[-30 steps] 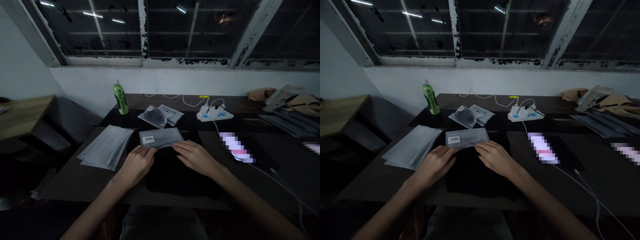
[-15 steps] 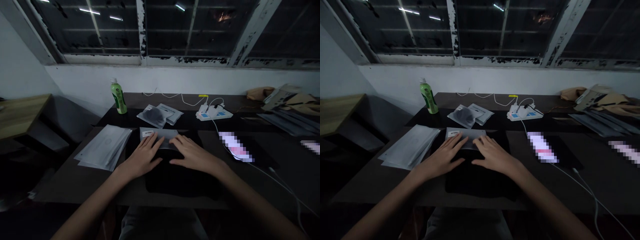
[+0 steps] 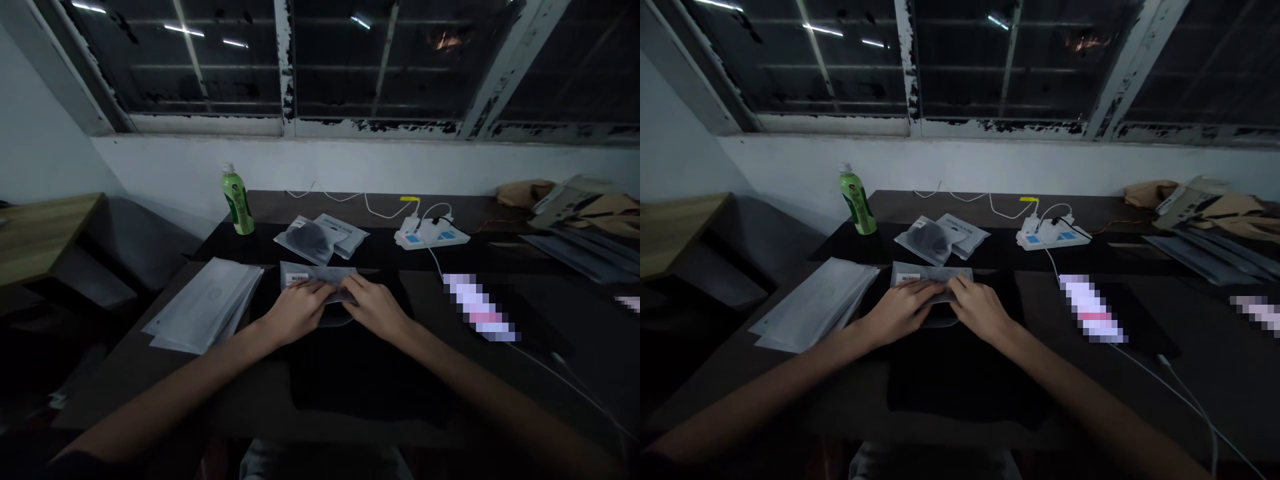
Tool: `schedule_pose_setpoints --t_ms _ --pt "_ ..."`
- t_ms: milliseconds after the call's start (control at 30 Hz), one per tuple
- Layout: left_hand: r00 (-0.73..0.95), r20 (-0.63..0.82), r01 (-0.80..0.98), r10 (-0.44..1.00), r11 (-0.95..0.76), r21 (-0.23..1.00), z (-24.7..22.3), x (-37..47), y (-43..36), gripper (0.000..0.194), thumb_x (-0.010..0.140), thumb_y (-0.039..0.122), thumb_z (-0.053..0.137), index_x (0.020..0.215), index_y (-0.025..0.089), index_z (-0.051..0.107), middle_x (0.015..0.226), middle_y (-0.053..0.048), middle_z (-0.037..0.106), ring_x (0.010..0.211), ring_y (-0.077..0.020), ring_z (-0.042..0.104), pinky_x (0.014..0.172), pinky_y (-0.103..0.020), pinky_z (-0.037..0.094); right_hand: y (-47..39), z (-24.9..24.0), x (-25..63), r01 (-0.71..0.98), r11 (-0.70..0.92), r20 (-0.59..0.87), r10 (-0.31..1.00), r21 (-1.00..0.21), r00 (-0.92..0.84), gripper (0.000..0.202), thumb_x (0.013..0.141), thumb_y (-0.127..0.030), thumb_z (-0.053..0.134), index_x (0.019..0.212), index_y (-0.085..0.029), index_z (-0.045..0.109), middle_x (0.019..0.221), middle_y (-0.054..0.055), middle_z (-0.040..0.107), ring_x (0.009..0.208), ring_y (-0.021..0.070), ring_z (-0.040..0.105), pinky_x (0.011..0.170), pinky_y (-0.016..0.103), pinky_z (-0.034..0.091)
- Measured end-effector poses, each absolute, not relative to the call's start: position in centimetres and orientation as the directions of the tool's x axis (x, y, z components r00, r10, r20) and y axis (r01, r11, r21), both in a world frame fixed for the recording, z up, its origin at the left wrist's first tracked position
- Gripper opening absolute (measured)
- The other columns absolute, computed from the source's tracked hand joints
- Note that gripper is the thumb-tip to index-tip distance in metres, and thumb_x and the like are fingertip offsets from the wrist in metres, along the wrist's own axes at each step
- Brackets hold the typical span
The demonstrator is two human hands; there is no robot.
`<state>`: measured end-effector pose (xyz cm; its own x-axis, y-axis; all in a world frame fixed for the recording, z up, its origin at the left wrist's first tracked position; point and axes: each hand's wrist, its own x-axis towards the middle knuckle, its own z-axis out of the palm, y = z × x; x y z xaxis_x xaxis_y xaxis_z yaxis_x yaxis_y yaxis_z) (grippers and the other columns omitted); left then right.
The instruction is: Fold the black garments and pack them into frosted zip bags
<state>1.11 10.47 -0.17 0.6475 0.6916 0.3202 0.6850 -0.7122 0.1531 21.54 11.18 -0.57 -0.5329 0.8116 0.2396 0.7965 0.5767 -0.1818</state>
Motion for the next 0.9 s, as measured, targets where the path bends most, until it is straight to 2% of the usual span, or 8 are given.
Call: schedule_pose_setpoints --t_ms 100,200,300,400,500,600,767,900 --pt "0.611 0.418 0.688 0.672 -0.713 0.140 -0.7 1.1 10.4 0.040 0.091 0.003 0.048 0.127 0.016 0.058 0.129 -0.010 0.067 0.120 -0.0223 0.063 0.105 -0.040 0.049 11.0 -1.6 21.2 0.844 0.483 0.276 0.865 -0.234 -0.419 0.016 0.089 -0.008 0.048 0.098 -0.019 0.055 0.095 0.006 0.066 0.073 0.0192 0.067 0.062 0.028 0.048" --pt "0.614 0.458 0.668 0.643 -0.732 0.132 0.0 -0.3 10.4 0.042 0.096 0.019 0.053 0.137 0.019 0.051 0.144 -0.012 0.055 0.137 -0.0266 0.048 0.111 -0.047 0.043 11.0 -0.9 22.6 0.772 0.518 0.304 0.852 -0.367 -0.427 0.014 0.090 -0.017 0.054 0.104 -0.021 0.054 0.098 0.006 0.065 0.080 0.0196 0.067 0.070 0.030 0.052" --pt "0.649 0.425 0.637 0.631 -0.756 0.148 1.4 -2.0 10.7 0.058 0.091 0.041 0.063 0.142 0.021 0.045 0.151 -0.014 0.045 0.145 -0.0315 0.034 0.116 -0.056 0.033 11.3 0.7 25.4 0.666 0.577 0.232 0.811 -0.473 -0.537 0.042 0.083 -0.035 0.070 0.119 -0.025 0.051 0.120 0.008 0.060 0.103 0.0225 0.064 0.087 0.036 0.052" --pt "0.670 0.401 0.632 0.625 -0.763 0.134 2.0 -2.6 10.9 0.060 0.088 0.043 0.065 0.140 0.019 0.047 0.150 -0.015 0.046 0.144 -0.0325 0.034 0.117 -0.058 0.031 11.6 1.4 27.6 0.656 0.536 0.098 0.808 -0.531 -0.581 0.052 0.078 -0.026 0.071 0.125 -0.027 0.050 0.125 0.006 0.056 0.104 0.0202 0.062 0.087 0.033 0.052" --pt "0.680 0.431 0.638 0.593 -0.768 0.050 1.6 -2.0 10.4 0.053 0.091 0.031 0.062 0.140 0.016 0.048 0.148 -0.016 0.049 0.141 -0.0312 0.040 0.115 -0.055 0.036 12.0 0.5 28.2 0.672 0.530 0.063 0.807 -0.517 -0.587 0.052 0.076 -0.008 0.062 0.124 -0.025 0.051 0.110 0.004 0.062 0.090 0.0169 0.064 0.077 0.028 0.051" --pt "0.677 0.539 0.612 0.501 -0.790 -0.034 0.7 -0.8 9.3 0.046 0.092 0.024 0.060 0.136 0.014 0.052 0.143 -0.017 0.054 0.138 -0.0302 0.045 0.113 -0.051 0.040 12.1 -0.9 27.4 0.663 0.558 0.083 0.792 -0.500 -0.605 0.038 0.083 -0.008 0.057 0.118 -0.023 0.057 0.091 0.000 0.067 0.078 0.0154 0.065 0.069 0.026 0.050" --pt "0.681 0.622 0.554 0.387 -0.828 -0.091 -0.7 1.0 7.3 0.034 0.094 0.018 0.059 0.128 0.013 0.059 0.135 -0.013 0.063 0.134 -0.0264 0.050 0.114 -0.046 0.041 10.6 -1.7 25.3 0.554 0.709 0.343 0.700 -0.436 -0.626 0.020 0.094 -0.014 0.051 0.107 -0.022 0.064 0.099 0.004 0.074 0.086 0.0171 0.070 0.079 0.029 0.052" --pt "0.644 0.654 0.557 0.397 -0.829 -0.045 -2.3 1.4 7.1 0.021 0.098 0.020 0.056 0.115 0.013 0.066 0.117 -0.008 0.073 0.121 -0.0223 0.062 0.110 -0.041 0.045 9.2 -1.9 23.9 0.507 0.813 0.448 0.581 -0.286 -0.679 0.017 0.094 -0.014 0.050 0.097 -0.019 0.066 0.085 0.004 0.074 0.074 0.0171 0.070 0.072 0.029 0.053"
